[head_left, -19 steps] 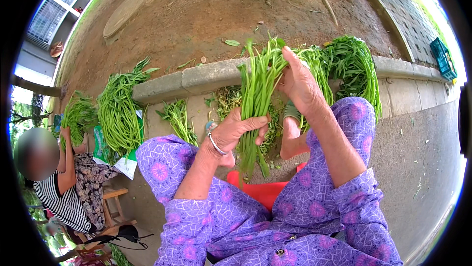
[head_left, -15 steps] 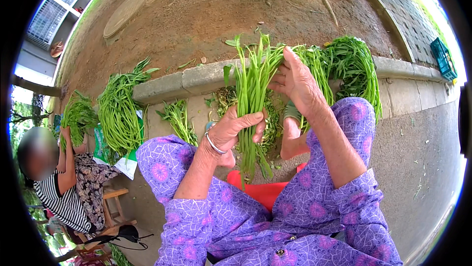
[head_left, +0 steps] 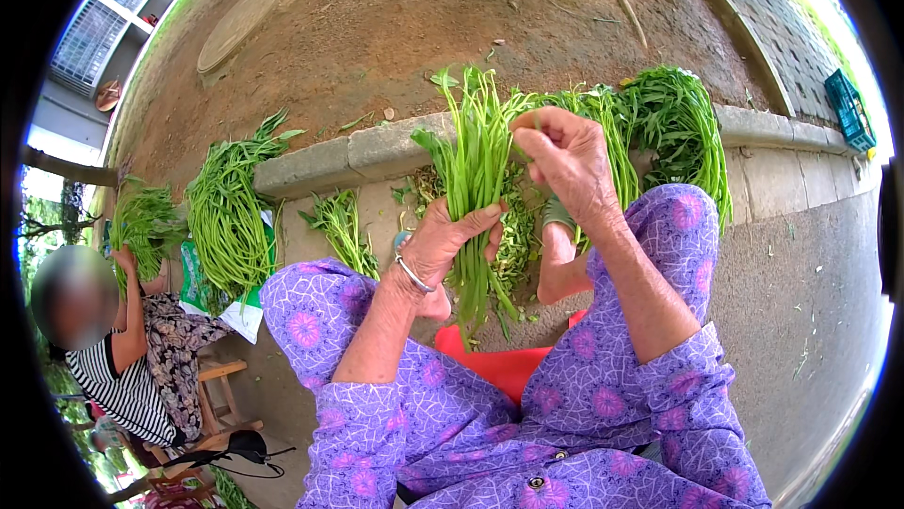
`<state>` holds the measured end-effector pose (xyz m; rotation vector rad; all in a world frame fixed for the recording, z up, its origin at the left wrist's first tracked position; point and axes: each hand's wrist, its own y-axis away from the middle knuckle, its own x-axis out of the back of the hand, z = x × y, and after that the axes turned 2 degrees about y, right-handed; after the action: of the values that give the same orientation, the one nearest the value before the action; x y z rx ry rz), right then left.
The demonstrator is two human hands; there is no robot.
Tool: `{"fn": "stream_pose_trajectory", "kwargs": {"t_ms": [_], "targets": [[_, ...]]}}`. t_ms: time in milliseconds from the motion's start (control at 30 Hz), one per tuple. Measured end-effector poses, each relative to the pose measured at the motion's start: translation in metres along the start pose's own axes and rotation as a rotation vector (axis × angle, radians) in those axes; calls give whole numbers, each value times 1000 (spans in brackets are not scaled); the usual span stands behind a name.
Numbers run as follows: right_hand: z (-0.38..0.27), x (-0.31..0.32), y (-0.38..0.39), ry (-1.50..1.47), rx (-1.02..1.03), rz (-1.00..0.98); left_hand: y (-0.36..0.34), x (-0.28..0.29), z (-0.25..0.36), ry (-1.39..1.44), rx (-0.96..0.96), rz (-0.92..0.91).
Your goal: The person sits on a small stool and trims long green vegetables by hand, snapping off leaves and stems. The trimmed pieces are placed in a pile on the ground, while the cleaned stems are set aside in a separate pile.
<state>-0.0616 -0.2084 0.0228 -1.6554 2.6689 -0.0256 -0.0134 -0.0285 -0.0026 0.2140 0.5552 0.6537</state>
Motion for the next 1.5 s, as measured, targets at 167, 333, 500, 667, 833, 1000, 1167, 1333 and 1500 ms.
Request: {"fn": "stream_pose_trajectory", "kwargs": {"t_ms": [167,333,500,667,833,1000,1167,1333,1500], "targets": [[20,-15,9,323,208,-80,-5,-1,-5,-32,-59,39],[18,-19,10,570,308,20,-7,-2,-7,27,-83,55],[18,-22,11,569,290,17,-9,-1,-19,-5,-142,102],[23,-32,18,627,176,-41,-11,-6,-25,-21,-176,204],[26,-36,17,594,59,6,-10,-4,-24,-244,-105,210],[18,-29,14,235,-108,-41,-11,-10,-19,87,-73,142],[24,-26,11,202,-110,-78,-15,-8,-19,392,14,102],[22,-26,11,202,-118,-146,-17,-2,-22,458,55,114],[19,-24,11,218,-122,-201,-18,1,-26,515,61,137]]}}
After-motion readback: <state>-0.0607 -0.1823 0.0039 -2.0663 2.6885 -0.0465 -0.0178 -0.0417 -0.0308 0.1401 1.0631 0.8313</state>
